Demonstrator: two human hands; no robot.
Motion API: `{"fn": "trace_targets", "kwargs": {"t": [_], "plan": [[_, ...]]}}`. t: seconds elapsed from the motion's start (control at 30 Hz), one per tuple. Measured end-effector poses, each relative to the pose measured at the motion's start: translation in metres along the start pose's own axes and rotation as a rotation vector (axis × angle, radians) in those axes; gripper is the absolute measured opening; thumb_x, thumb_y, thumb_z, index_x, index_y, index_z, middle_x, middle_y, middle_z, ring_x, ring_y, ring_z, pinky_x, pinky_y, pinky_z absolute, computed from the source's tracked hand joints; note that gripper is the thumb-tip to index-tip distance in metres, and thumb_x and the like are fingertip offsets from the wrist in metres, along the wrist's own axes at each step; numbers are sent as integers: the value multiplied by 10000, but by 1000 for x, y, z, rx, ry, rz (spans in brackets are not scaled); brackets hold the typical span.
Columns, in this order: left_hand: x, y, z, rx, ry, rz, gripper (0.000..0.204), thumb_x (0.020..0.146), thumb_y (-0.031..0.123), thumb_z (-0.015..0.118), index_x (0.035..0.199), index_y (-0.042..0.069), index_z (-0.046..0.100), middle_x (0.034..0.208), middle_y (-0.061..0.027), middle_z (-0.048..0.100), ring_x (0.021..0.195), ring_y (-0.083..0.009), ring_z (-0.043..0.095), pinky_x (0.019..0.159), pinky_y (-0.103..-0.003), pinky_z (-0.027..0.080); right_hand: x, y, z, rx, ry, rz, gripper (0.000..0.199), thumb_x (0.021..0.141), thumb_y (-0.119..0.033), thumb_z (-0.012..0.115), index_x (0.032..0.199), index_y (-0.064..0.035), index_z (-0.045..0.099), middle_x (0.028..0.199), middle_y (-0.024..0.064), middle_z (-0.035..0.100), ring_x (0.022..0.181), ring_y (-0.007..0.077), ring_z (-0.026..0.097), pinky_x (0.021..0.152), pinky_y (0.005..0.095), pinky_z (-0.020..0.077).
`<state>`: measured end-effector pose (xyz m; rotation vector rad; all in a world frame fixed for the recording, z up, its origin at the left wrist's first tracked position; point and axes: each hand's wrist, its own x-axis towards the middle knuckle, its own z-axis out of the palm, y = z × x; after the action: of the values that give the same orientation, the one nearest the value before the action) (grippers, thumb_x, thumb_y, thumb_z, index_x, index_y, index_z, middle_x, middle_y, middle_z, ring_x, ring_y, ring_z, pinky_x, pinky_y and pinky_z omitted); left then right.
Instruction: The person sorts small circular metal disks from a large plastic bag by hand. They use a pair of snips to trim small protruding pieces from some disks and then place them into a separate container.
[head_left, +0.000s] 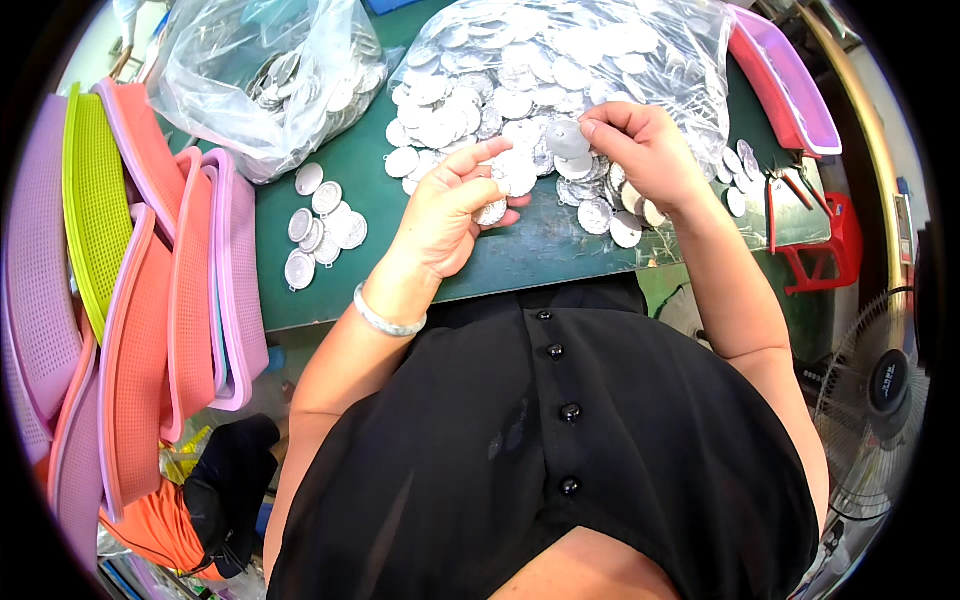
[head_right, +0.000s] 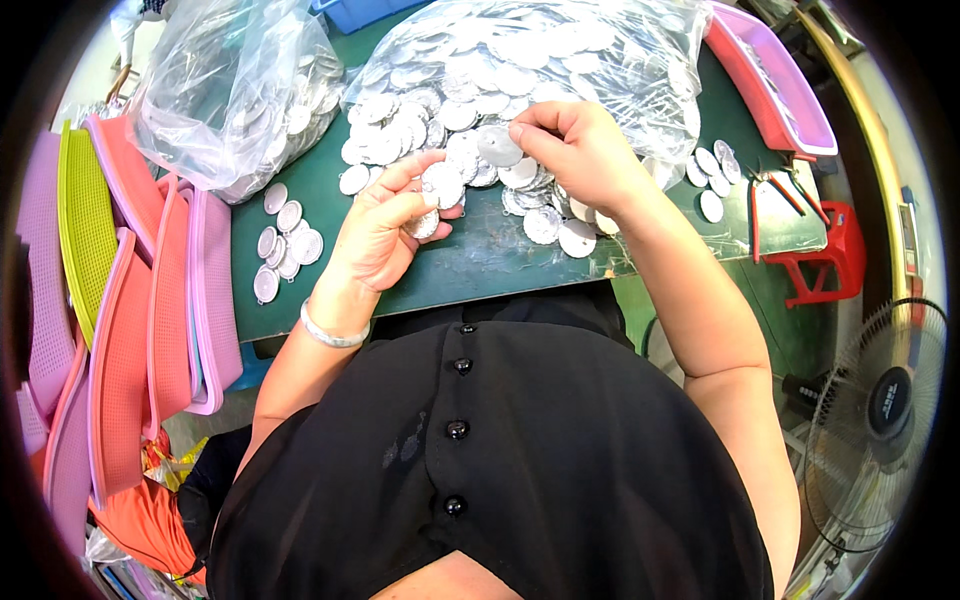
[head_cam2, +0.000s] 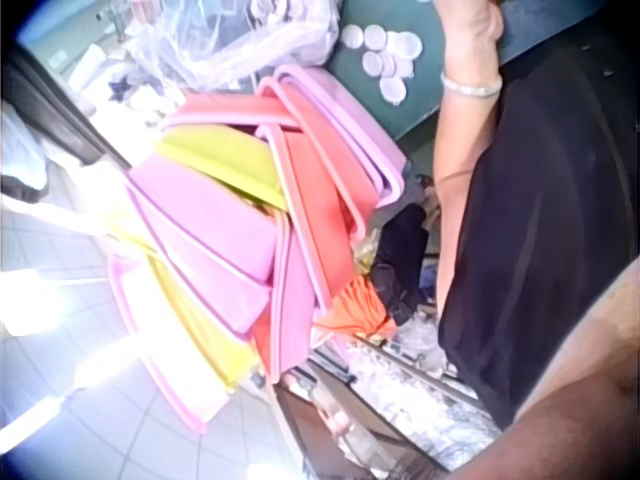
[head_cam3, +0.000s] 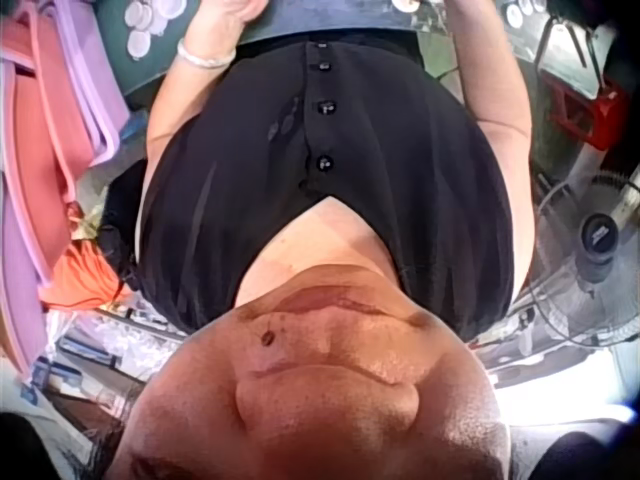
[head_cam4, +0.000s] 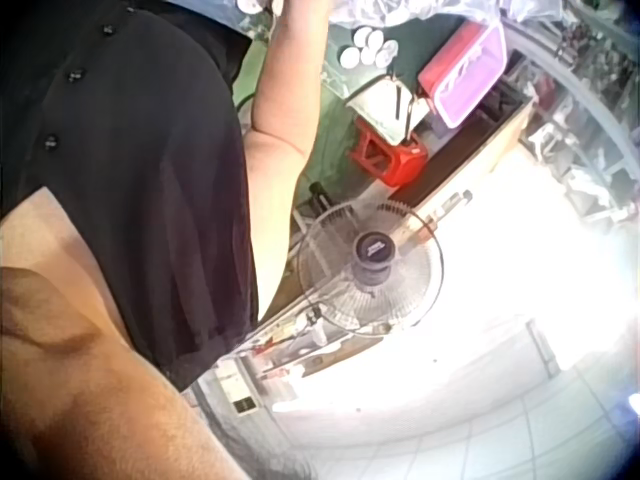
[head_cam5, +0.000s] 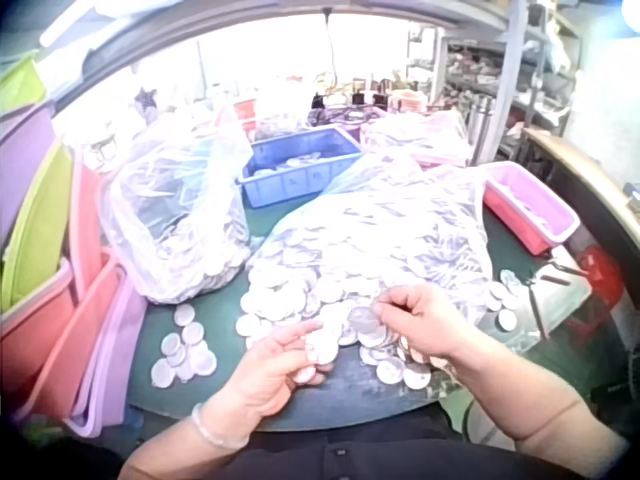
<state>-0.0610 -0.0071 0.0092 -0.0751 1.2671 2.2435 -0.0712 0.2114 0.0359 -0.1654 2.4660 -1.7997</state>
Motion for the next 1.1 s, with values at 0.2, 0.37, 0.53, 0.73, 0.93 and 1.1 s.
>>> {"fn": "trace_targets", "kwargs": {"t": [0.2,0.37,0.53,0.73,0.93,1.1], "plan": [[1,-4,-1,-198,-63,-70,185,780,44,534,964,39,549,920,-120,601,835,-257,604,674,-345,517,-1,-1,-3,331,-83,118,172,820,-149,574,856,14,613,680,28,590,592,62,508,549,186,408],[6,-7,-8,-392,-181,-121,187,813,104,512,991,48,534,867,-115,595,849,-266,592,680,-361,505,-2,2,-1,485,-121,158,157,825,-149,574,837,4,605,687,41,599,574,67,518,544,183,415],[5,-11,0,-146,-96,-90,205,844,153,492,1007,33,530,867,-119,597,804,-238,597,650,-329,502,-5,1,1,519,-144,162,157,825,-140,576,848,13,604,694,40,600,588,69,526,556,192,426],[-4,-5,26,-191,-30,-126,254,873,213,494,1021,9,525,920,-114,604,763,-209,607,616,-304,504,-16,-4,12,-130,-37,-395,111,802,-62,569,871,13,611,765,75,606,695,161,573,645,257,448],[1,-16,15,-20,45,-114,193,846,202,550,966,52,550,896,-97,616,756,-176,611,603,-287,502,-21,-1,9,-251,-76,-470,116,746,-17,587,860,-1,601,821,98,600,764,237,574,662,302,453],[-1,-12,14,-16,66,-106,167,819,136,558,966,59,554,868,-93,620,735,-167,611,583,-263,490,-14,7,-2,-863,118,-628,241,661,-162,675,862,-54,596,827,55,550,830,234,501,744,348,386]]}}
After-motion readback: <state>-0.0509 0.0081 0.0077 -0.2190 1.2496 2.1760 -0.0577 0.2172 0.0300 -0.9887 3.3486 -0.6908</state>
